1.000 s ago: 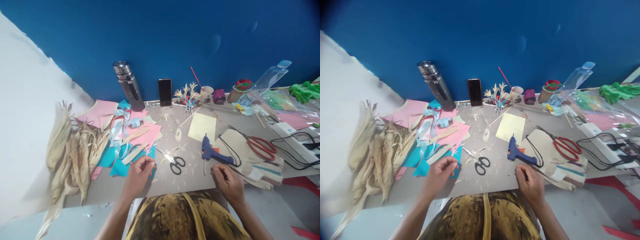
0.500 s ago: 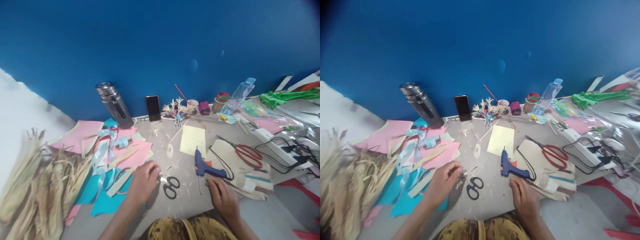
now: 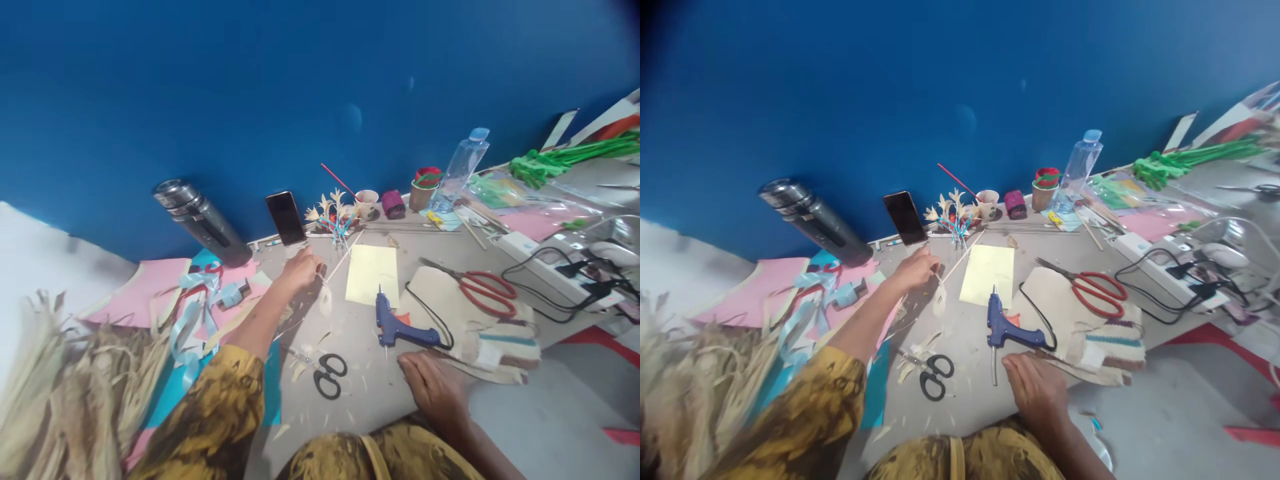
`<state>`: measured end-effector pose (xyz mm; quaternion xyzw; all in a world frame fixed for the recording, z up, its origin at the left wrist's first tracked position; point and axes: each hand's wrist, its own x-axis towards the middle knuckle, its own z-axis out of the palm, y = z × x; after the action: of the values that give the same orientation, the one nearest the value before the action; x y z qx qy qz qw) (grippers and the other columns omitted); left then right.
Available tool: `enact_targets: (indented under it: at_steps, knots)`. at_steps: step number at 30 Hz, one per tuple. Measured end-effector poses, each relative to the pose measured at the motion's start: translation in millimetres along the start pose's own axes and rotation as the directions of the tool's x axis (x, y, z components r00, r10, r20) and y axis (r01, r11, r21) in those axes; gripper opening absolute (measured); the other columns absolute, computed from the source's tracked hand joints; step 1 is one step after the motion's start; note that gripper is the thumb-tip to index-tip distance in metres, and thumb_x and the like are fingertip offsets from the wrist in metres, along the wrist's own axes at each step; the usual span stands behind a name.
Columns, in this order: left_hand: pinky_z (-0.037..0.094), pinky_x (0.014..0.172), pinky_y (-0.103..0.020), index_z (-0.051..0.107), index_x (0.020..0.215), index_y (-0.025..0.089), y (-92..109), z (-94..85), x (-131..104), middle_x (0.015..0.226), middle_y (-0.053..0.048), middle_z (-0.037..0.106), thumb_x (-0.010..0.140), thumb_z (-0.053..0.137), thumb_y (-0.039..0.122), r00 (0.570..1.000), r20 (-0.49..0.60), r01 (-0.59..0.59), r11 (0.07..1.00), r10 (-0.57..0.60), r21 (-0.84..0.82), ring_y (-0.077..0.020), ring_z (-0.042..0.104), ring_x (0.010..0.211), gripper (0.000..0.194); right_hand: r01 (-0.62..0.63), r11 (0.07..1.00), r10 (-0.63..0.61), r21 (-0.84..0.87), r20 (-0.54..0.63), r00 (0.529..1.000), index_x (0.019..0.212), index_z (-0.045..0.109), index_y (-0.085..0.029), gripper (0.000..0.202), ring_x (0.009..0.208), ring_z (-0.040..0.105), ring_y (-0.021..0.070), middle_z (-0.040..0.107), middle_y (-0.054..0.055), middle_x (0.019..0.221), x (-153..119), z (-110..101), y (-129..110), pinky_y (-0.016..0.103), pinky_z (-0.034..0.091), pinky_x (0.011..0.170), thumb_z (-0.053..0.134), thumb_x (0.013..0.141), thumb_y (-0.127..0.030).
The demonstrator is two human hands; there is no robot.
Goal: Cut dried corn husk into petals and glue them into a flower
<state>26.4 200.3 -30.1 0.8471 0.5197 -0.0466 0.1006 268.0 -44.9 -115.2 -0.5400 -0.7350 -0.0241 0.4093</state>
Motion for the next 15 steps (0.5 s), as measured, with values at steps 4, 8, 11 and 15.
enact_targets:
  at_steps: [4, 8, 11, 15]
  knots:
    - [0.042, 0.072, -0.031, 0.065, 0.081, 0.02, -3.0, -2.8, 2.4, 0.1, -0.009, 0.057, 0.076, 0.051, 0.003, 0.993, 0.044, -0.115, 0.992, 0.113, 0.056, -0.0249, 0.054, 0.099, 0.023, -0.032, 0.999, 0.031, 0.013, 0.008, 0.999, 0.082, 0.063, -0.017, 0.027, 0.059, 0.061, 0.0153, 0.067, 0.002, 0.067, -1.2, 0.9, 0.0, 0.028, 0.039, 0.064, 0.047, 0.103, -0.021]
    - [0.042, 0.076, -0.03, 0.064, 0.087, 0.02, -8.1, -11.9, 0.1, 0.101, -0.009, 0.062, 0.075, 0.052, 0.001, 0.985, 0.018, -0.175, 0.982, 0.174, 0.074, -0.0241, 0.055, 0.1, 0.025, -0.032, 0.999, 0.032, 0.0, 0.015, 0.999, 0.08, 0.063, -0.018, 0.029, 0.059, 0.06, 0.0156, 0.067, 0.003, 0.067, -2.1, 2.3, 0.6, 0.028, 0.037, 0.064, 0.046, 0.103, -0.022]
    - [0.041, 0.072, -0.029, 0.063, 0.093, 0.02, -17.5, -29.8, 2.0, 0.094, -0.007, 0.066, 0.084, 0.05, 0.011, 0.988, -0.044, -0.149, 0.988, 0.151, 0.052, -0.0215, 0.059, 0.089, 0.018, -0.021, 1.0, 0.021, -0.007, 0.001, 1.0, 0.079, 0.063, -0.018, 0.03, 0.058, 0.059, 0.0155, 0.066, 0.003, 0.066, -0.6, 2.4, -0.3, 0.028, 0.036, 0.064, 0.046, 0.103, -0.022]
    - [0.041, 0.068, -0.03, 0.062, 0.097, 0.018, -31.1, -50.3, 7.8, 0.089, -0.008, 0.068, 0.095, 0.041, 0.03, 0.985, -0.163, -0.042, 0.998, 0.048, 0.039, -0.0222, 0.061, 0.081, 0.024, -0.002, 1.0, 0.002, -0.013, -0.014, 1.0, 0.08, 0.064, -0.018, 0.03, 0.058, 0.059, 0.0151, 0.065, 0.002, 0.065, 1.9, 1.8, -1.9, 0.027, 0.037, 0.065, 0.044, 0.104, -0.022]
